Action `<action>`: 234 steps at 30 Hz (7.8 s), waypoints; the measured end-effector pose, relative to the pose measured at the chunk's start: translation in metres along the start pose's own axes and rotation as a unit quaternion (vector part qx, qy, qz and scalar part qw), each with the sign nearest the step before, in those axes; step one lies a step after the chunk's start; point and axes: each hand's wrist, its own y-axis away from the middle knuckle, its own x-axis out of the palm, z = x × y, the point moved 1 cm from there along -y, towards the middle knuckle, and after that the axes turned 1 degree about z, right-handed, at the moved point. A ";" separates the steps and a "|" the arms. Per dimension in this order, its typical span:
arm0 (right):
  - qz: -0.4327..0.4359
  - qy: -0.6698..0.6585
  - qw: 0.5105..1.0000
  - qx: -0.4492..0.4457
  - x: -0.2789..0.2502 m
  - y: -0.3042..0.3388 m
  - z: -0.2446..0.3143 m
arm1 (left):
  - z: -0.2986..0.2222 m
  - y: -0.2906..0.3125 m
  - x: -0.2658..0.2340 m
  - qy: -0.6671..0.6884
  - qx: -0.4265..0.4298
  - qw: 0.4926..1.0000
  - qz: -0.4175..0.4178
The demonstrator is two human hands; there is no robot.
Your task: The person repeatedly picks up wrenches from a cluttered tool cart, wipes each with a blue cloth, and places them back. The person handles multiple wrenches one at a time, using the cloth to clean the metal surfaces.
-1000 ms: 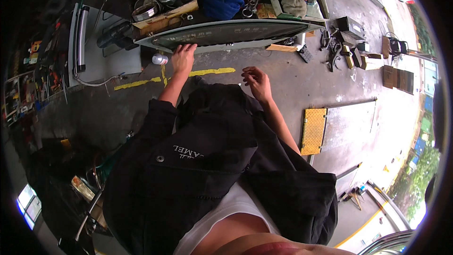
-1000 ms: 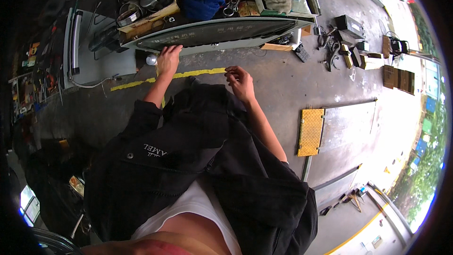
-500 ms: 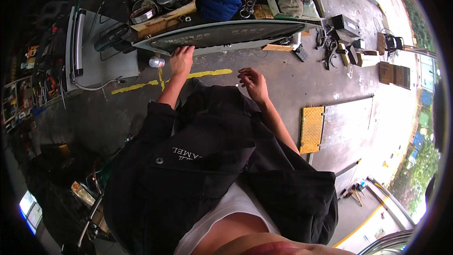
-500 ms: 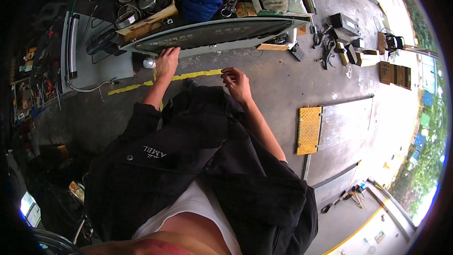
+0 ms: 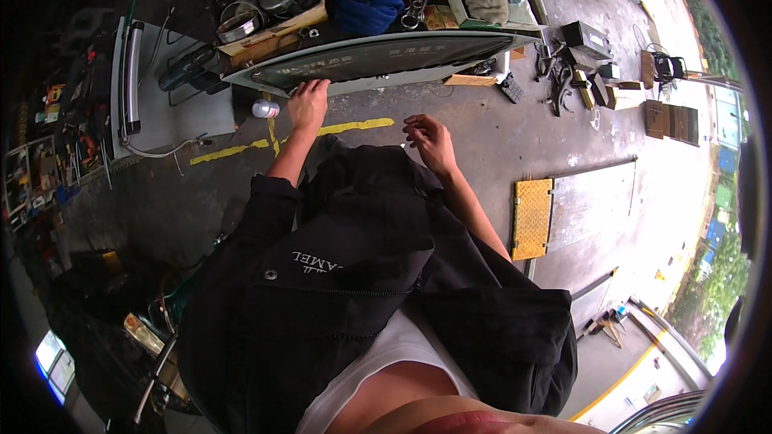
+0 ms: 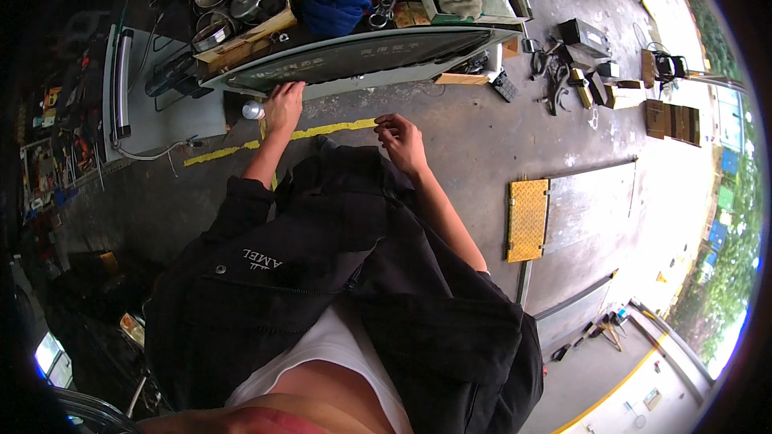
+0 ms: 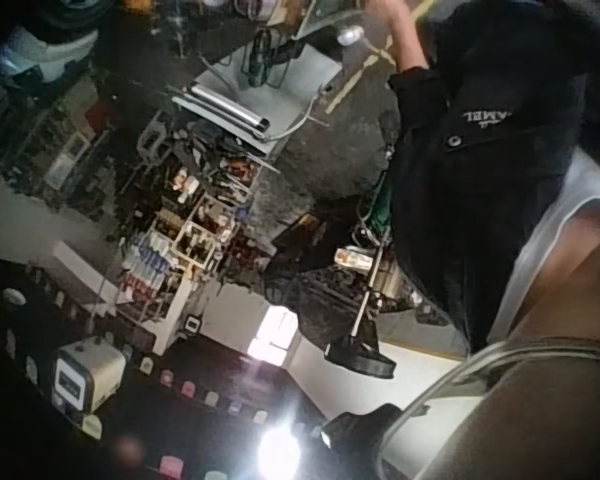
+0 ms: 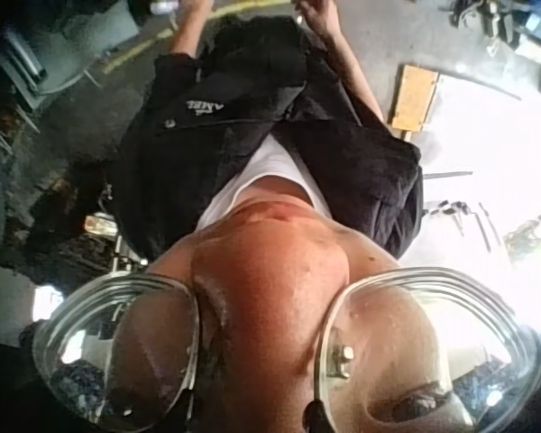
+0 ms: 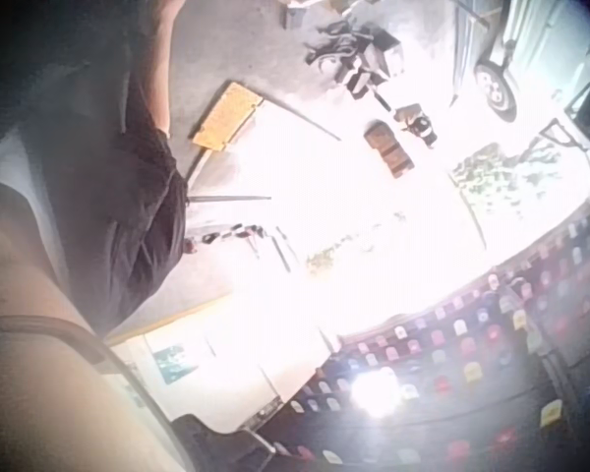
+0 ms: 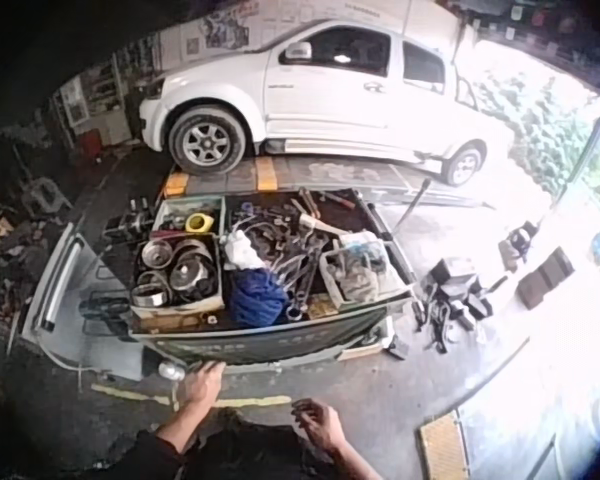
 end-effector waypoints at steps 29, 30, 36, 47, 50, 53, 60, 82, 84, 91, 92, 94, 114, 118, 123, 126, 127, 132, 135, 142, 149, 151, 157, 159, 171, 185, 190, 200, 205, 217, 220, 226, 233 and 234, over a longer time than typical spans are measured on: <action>-0.024 0.003 1.000 -0.003 0.001 -0.010 0.010 | -0.083 -0.078 -0.097 0.101 0.159 0.968 -0.164; -0.026 0.001 1.000 -0.004 0.002 -0.011 0.010 | -0.085 -0.084 -0.102 0.090 0.161 0.969 -0.161; -0.021 0.007 1.000 -0.009 0.004 -0.014 0.013 | -0.086 -0.119 -0.107 0.075 0.157 0.980 -0.092; -0.023 0.003 1.000 -0.015 0.003 -0.013 0.013 | -0.082 -0.130 -0.100 0.051 0.135 0.986 -0.088; -0.022 0.011 1.000 -0.011 0.001 -0.012 0.012 | -0.082 -0.127 -0.110 0.104 0.141 0.966 -0.190; -0.020 0.011 1.000 -0.019 0.000 -0.012 0.012 | -0.086 -0.118 -0.126 0.173 0.164 0.934 -0.267; -0.021 0.026 0.996 -0.086 -0.002 -0.010 0.022 | -0.126 -0.082 -0.173 0.279 0.227 0.888 -0.285; -0.027 -0.309 0.940 -0.138 -0.044 0.028 0.040 | -0.151 -0.008 -0.118 0.720 -0.081 0.673 0.151; -0.043 -0.288 0.948 -0.132 -0.047 0.040 0.049 | -0.150 0.003 -0.113 0.727 -0.117 0.650 0.186; -0.037 -0.019 0.981 -0.191 -0.054 0.066 0.037 | -0.179 0.029 -0.120 0.487 0.128 0.840 0.201; -0.020 -0.007 0.978 -0.207 -0.052 0.069 0.038 | -0.188 0.035 -0.118 0.491 0.139 0.841 0.177; 0.021 -0.001 0.969 -0.244 -0.044 0.074 0.035 | -0.201 0.047 -0.117 0.465 0.143 0.861 0.150; 0.127 -0.211 0.940 -0.236 0.001 0.062 0.043 | -0.190 0.058 -0.083 0.633 -0.110 0.766 -0.040; 0.095 -0.221 0.948 -0.208 0.016 0.047 0.061 | -0.175 0.045 -0.080 0.589 -0.140 0.796 0.003; 0.051 -0.200 0.951 -0.231 0.034 0.019 0.060 | -0.166 0.015 -0.094 0.586 -0.100 0.804 0.013; 0.047 -0.204 0.949 -0.238 0.043 0.008 0.065 | -0.154 -0.004 -0.102 0.438 0.001 0.895 -0.082; 0.048 -0.207 0.948 -0.236 0.046 0.005 0.067 | -0.149 -0.011 -0.104 0.461 0.007 0.885 -0.064; 0.024 -0.249 0.955 -0.162 0.052 -0.009 0.083 | -0.129 -0.031 -0.098 0.584 0.035 0.809 0.046; -0.003 -0.248 0.958 -0.146 0.053 -0.015 0.084 | -0.121 -0.034 -0.093 0.593 0.050 0.801 0.061; -0.076 -0.190 0.973 -0.111 0.059 -0.027 0.086 | -0.093 -0.060 -0.094 0.532 0.057 0.841 0.083; -0.105 -0.124 0.977 -0.138 0.067 -0.036 0.084 | -0.089 -0.072 -0.099 0.630 0.040 0.768 0.112; -0.090 -0.062 0.980 -0.166 0.072 -0.037 0.084 | -0.090 -0.073 -0.094 0.658 0.046 0.744 0.110; -0.037 -0.071 0.982 -0.170 0.082 -0.040 0.085 | -0.093 -0.080 -0.103 0.679 0.060 0.727 0.084; -0.032 -0.099 0.980 -0.169 0.084 -0.041 0.081 | -0.094 -0.080 -0.101 0.680 0.075 0.726 0.071; 0.122 -0.303 0.940 -0.095 0.052 -0.053 0.099 | -0.106 -0.103 -0.106 0.602 0.097 0.792 0.028; 0.056 -0.288 0.952 -0.090 -0.033 -0.057 0.091 | -0.138 -0.197 -0.071 0.083 0.090 0.986 -0.116; 0.034 -0.274 0.957 -0.091 -0.052 -0.064 0.082 | -0.146 -0.219 -0.047 -0.050 0.093 0.988 -0.109; 0.033 -0.259 0.961 -0.090 -0.081 -0.072 0.076 | -0.160 -0.239 -0.041 -0.122 0.012 0.991 -0.045; 0.048 -0.263 0.960 -0.081 -0.085 -0.074 0.073 | -0.161 -0.241 -0.039 -0.126 -0.011 0.992 -0.005; 0.052 -0.161 0.974 -0.153 -0.078 -0.078 0.076 | -0.145 -0.162 -0.093 0.180 -0.132 0.967 0.126; 0.040 -0.151 0.978 -0.141 -0.068 -0.077 0.084 | -0.135 -0.122 -0.092 0.335 -0.153 0.918 0.148; -0.046 0.081 0.959 -0.267 -0.048 -0.097 0.094 | -0.131 -0.065 -0.059 0.482 -0.186 0.843 0.148; -0.128 0.152 0.933 -0.301 -0.039 -0.104 0.111 | -0.141 -0.048 -0.068 0.462 -0.214 0.853 0.111; -0.140 0.170 0.924 -0.313 -0.039 -0.105 0.113 | -0.141 -0.047 -0.071 0.454 -0.210 0.858 0.118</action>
